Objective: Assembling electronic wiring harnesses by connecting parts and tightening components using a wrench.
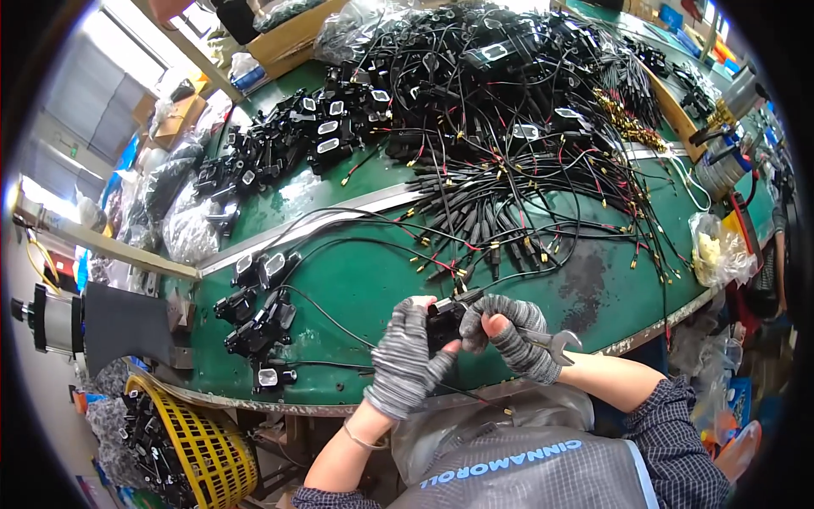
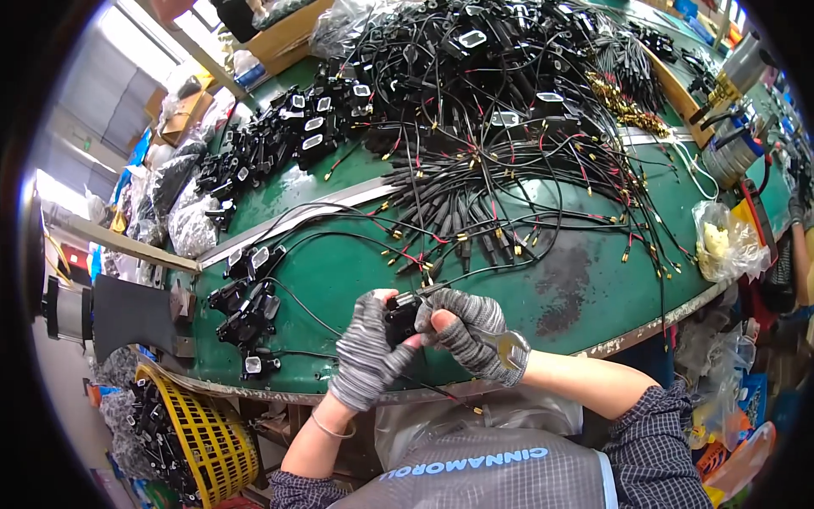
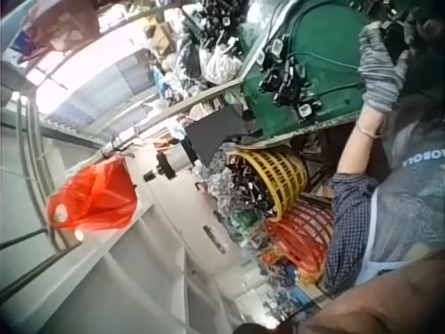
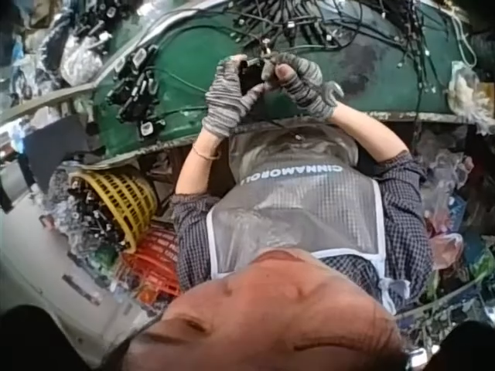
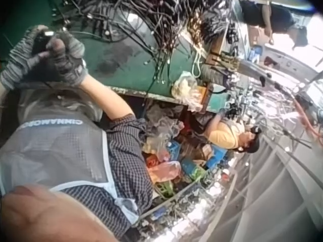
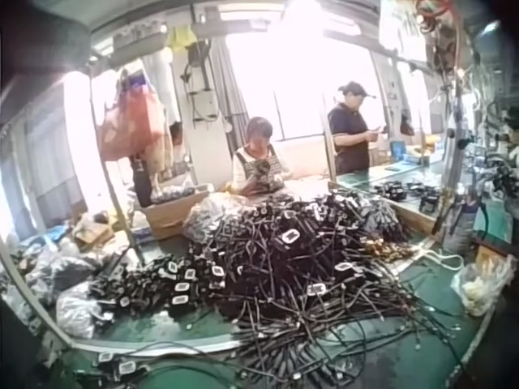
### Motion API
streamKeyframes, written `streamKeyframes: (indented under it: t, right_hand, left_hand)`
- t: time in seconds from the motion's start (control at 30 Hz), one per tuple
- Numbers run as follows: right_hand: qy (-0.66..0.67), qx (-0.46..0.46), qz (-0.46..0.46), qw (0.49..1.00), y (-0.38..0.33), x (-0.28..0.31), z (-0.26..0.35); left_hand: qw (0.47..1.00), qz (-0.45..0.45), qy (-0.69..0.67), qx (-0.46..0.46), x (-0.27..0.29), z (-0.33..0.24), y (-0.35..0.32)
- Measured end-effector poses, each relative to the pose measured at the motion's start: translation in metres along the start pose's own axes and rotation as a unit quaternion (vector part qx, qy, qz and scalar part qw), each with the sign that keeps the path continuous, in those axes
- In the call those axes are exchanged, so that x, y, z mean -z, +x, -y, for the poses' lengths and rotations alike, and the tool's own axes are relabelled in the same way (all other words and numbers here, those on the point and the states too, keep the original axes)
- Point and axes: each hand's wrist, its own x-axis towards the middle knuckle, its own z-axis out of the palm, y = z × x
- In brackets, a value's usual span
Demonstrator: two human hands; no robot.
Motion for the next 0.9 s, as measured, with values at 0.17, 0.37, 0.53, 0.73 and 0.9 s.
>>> streamKeyframes:
  t: [0.17,0.37,0.53,0.73,0.9]
  right_hand:
    - [-0.045,0.036,0.038,0.998,0.01,0.01,0.0]
    - [0.04,-0.232,0.101,0.967,0.045,0.03,0.031]
    - [0.173,-0.292,0.111,0.934,0.059,0.045,0.04]
    - [0.123,-0.026,0.016,0.992,0.033,0.027,0.06]
    - [-0.035,-0.164,0.051,0.985,0.032,0.017,0.081]
  left_hand:
    - [0.985,0.09,-0.128,0.072,-0.001,0.017,0.017]
    - [0.994,0.017,-0.068,-0.078,0.002,-0.002,0.011]
    - [0.986,-0.028,-0.028,-0.159,0.012,-0.013,0.006]
    - [0.92,0.042,-0.361,0.144,0.014,-0.001,0.014]
    - [0.972,-0.009,-0.228,-0.056,0.007,-0.029,0.017]
